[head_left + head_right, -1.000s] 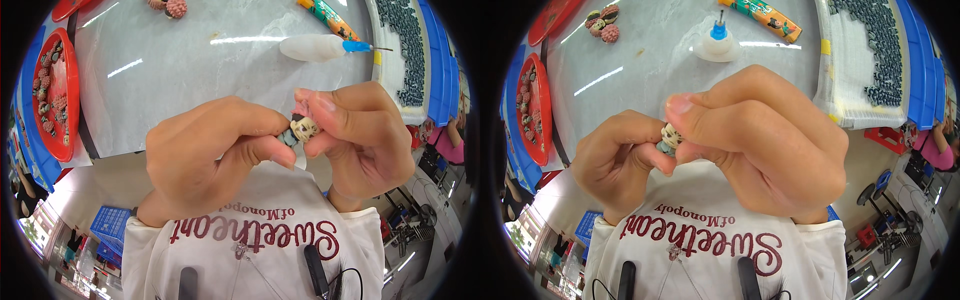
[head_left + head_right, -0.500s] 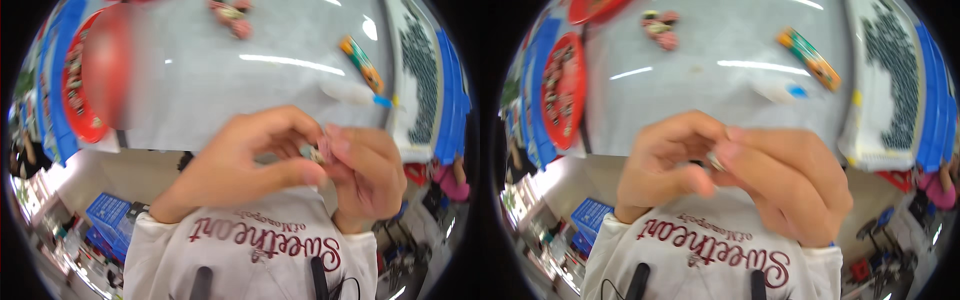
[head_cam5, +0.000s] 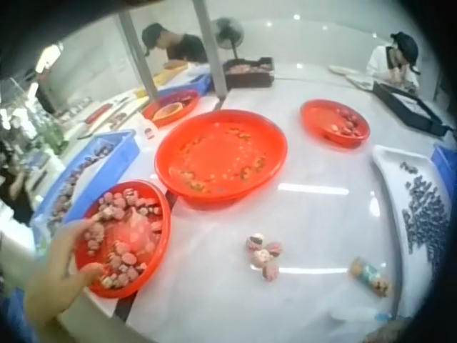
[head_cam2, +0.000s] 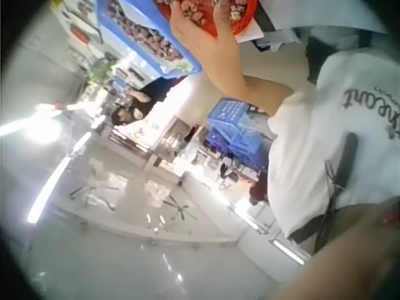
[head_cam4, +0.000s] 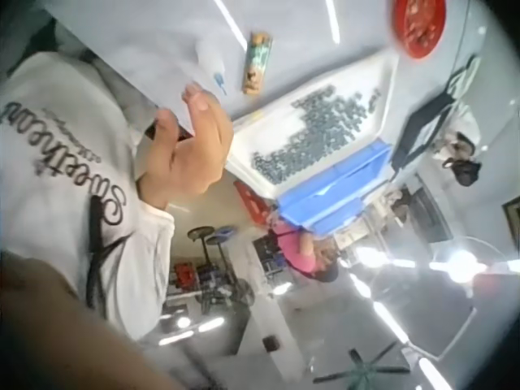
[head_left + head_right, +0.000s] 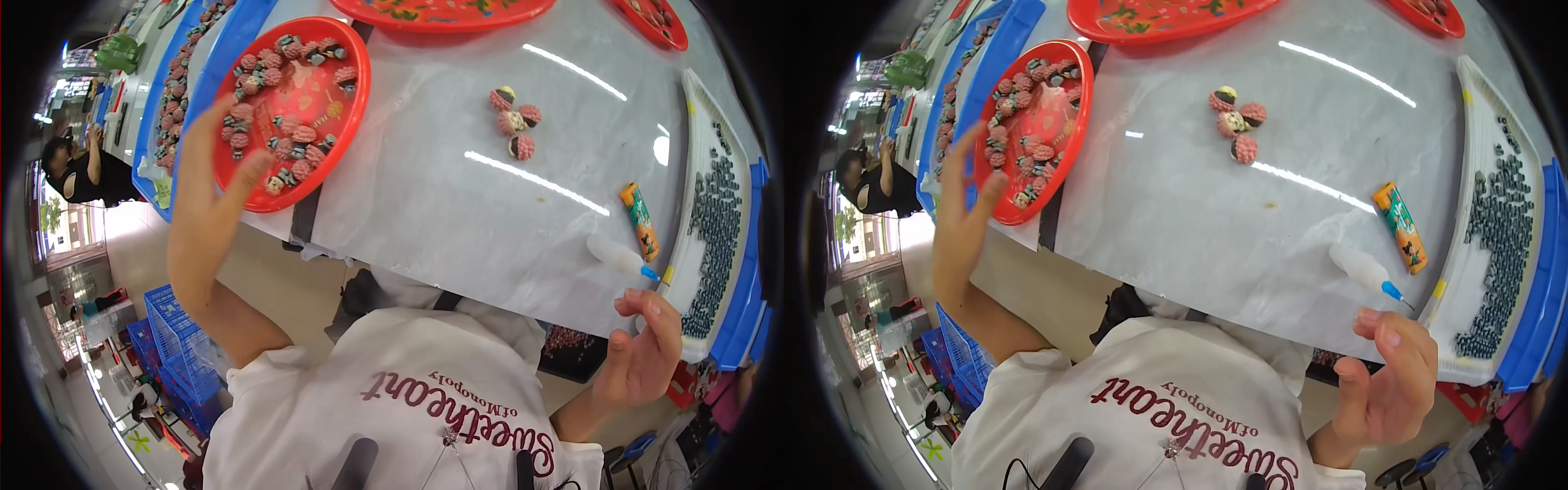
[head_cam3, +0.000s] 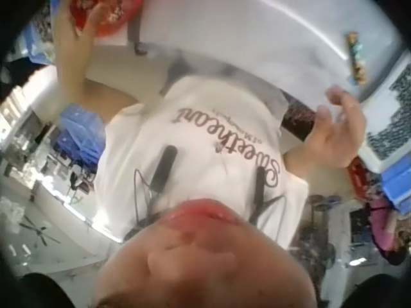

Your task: The person assembles figurines by applying glue from a squeeze bottle onto head pieces, attaching body pieces to them by hand, and placing the completed figurines into a tray.

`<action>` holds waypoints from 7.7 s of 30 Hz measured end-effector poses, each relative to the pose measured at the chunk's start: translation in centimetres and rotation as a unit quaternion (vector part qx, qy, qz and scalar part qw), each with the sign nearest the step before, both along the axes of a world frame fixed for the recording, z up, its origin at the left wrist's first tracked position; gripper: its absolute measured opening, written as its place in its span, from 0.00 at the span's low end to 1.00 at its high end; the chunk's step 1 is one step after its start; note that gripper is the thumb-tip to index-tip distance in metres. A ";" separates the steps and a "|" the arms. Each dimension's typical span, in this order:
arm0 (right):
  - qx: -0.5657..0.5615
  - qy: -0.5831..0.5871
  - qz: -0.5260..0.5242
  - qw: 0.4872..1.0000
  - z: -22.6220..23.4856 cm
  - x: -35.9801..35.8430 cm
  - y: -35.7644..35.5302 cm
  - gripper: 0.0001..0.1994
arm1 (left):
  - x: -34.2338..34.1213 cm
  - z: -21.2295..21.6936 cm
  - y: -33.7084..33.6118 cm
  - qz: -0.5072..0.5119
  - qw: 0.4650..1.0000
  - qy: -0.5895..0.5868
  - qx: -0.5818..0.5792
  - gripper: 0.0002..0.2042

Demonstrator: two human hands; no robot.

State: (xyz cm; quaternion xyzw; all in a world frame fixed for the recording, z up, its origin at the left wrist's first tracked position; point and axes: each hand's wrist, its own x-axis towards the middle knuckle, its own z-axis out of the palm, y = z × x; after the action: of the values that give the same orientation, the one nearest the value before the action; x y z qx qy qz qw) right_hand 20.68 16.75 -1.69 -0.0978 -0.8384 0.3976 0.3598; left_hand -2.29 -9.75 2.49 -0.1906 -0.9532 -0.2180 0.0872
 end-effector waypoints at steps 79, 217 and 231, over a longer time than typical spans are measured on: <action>0.105 -0.116 0.096 0.983 4.3 1.6 3.3 0.26 | 11.0 -6.7 13.8 -0.321 0.658 -0.474 0.489 0.18; -0.080 -0.020 0.127 0.988 0.1 0.6 0.9 0.26 | 11.8 -5.7 14.2 -0.369 0.729 -0.444 0.369 0.22; 0.025 -0.065 0.153 0.986 -0.1 1.0 1.2 0.30 | 12.3 -5.9 14.4 -0.471 0.801 -0.189 0.318 0.11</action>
State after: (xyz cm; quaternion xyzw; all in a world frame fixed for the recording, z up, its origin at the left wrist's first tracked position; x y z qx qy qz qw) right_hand 21.71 17.96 -1.75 0.0151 -0.8749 0.4192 0.2422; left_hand 9.97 4.70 -3.44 -0.5324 -0.6207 -0.5551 -0.1524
